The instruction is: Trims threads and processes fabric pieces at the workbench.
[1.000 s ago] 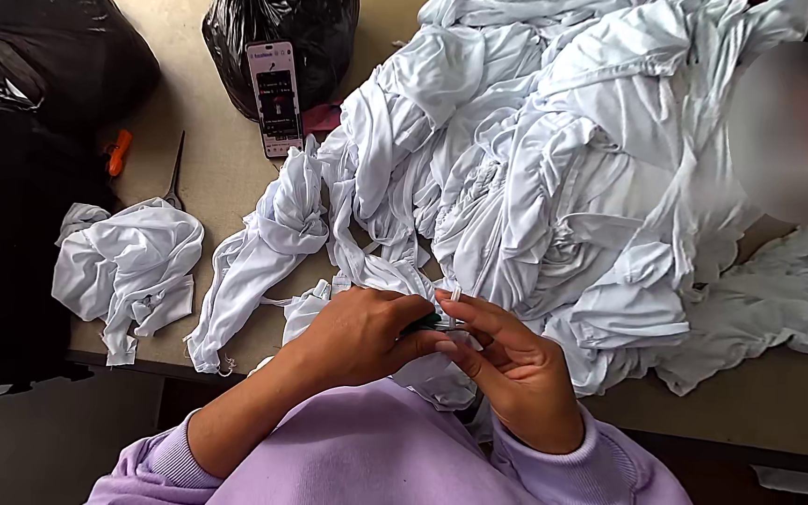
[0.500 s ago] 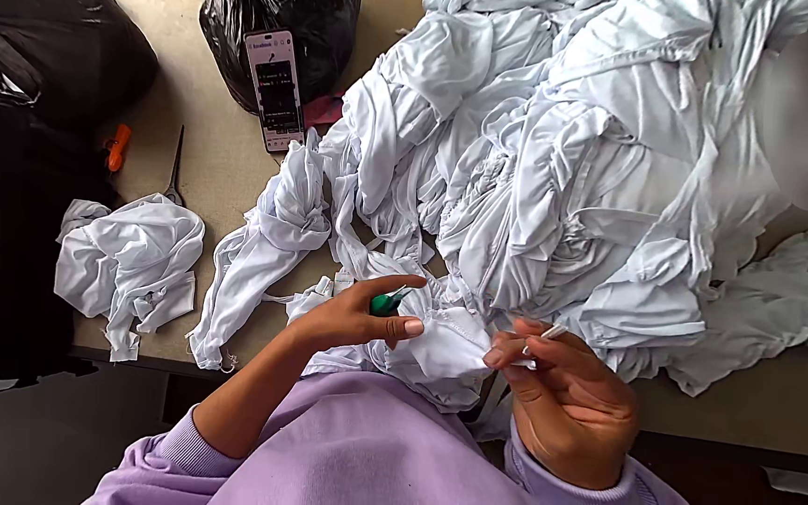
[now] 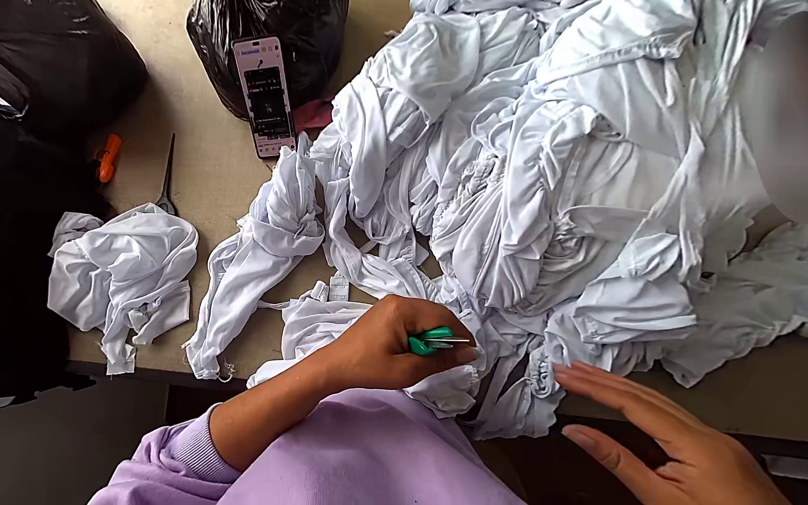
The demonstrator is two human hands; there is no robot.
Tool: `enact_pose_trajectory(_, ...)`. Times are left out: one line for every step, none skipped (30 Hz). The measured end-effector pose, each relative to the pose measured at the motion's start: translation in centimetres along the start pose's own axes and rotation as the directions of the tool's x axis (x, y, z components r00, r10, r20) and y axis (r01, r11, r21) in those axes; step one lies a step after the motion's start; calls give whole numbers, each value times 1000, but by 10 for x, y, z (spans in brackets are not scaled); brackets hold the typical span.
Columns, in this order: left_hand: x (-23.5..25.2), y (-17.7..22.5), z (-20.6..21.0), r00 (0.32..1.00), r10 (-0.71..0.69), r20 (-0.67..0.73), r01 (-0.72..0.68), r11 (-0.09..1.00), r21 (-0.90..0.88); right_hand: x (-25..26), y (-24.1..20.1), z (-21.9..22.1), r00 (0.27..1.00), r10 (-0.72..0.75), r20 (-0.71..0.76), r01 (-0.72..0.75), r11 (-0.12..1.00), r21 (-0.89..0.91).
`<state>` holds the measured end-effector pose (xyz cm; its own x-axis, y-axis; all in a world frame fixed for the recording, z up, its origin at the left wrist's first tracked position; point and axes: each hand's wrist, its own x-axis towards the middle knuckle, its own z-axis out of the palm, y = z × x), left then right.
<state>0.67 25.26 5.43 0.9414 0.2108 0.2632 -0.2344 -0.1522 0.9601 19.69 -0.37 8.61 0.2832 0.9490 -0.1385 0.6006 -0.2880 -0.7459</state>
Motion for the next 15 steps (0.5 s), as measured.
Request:
enact_pose_trajectory(2,0,4,999,29,17,-29,1000,-3,14,-5,19,990,-56,-130,78,983,165)
enact_pose_trajectory(3,-1,8,998,58,27,-58,998,-1,31,-13,38,971,-98,-217,160,944,290)
enact_pose_trajectory(4,-1,10,997,78,28,-79,997,15,45,-21,53,953,-122,-277,218,912,348)
enact_pose_trajectory(3,0,10,996,90,16,-91,995,48,55,-28,64,938,-131,-322,249,900,357)
enact_pose_trajectory(1,1,9,996,92,-11,-91,992,92,61,-32,70,927,-130,-353,261,898,355)
enact_pose_trajectory(-2,2,6,995,91,-45,-84,987,135,66,-35,73,923,-126,-365,263,898,354)
enact_pose_trajectory(-4,3,2,992,94,-78,-80,982,169,69,-36,75,927,-126,-355,258,898,356)
enact_pose_trajectory(-7,3,-1,990,98,-104,-77,979,190,71,-36,75,935,-129,-331,254,895,366)
enact_pose_trajectory(-9,2,-4,987,107,-120,-82,977,198,73,-37,77,940,-139,-311,258,887,383)
enact_pose_trajectory(-10,1,-5,985,116,-129,-89,977,194,75,-38,79,942,-144,-304,263,880,396)
enact_pose_trajectory(-10,1,-5,984,120,-132,-95,979,182,77,-38,82,940,-142,-310,265,875,404)
enact_pose_trajectory(-10,0,-3,984,117,-136,-95,983,158,79,-40,84,936,-128,-327,264,870,417)
enact_pose_trajectory(-10,0,-1,984,107,-146,-89,988,126,80,-42,86,932,-108,-347,261,862,435)
enact_pose_trajectory(-9,0,0,985,86,-152,-72,993,92,81,-44,87,926,-92,-365,261,855,449)
enact_pose_trajectory(-9,1,0,987,51,-151,-41,997,71,81,-46,87,918,-82,-389,268,849,455)
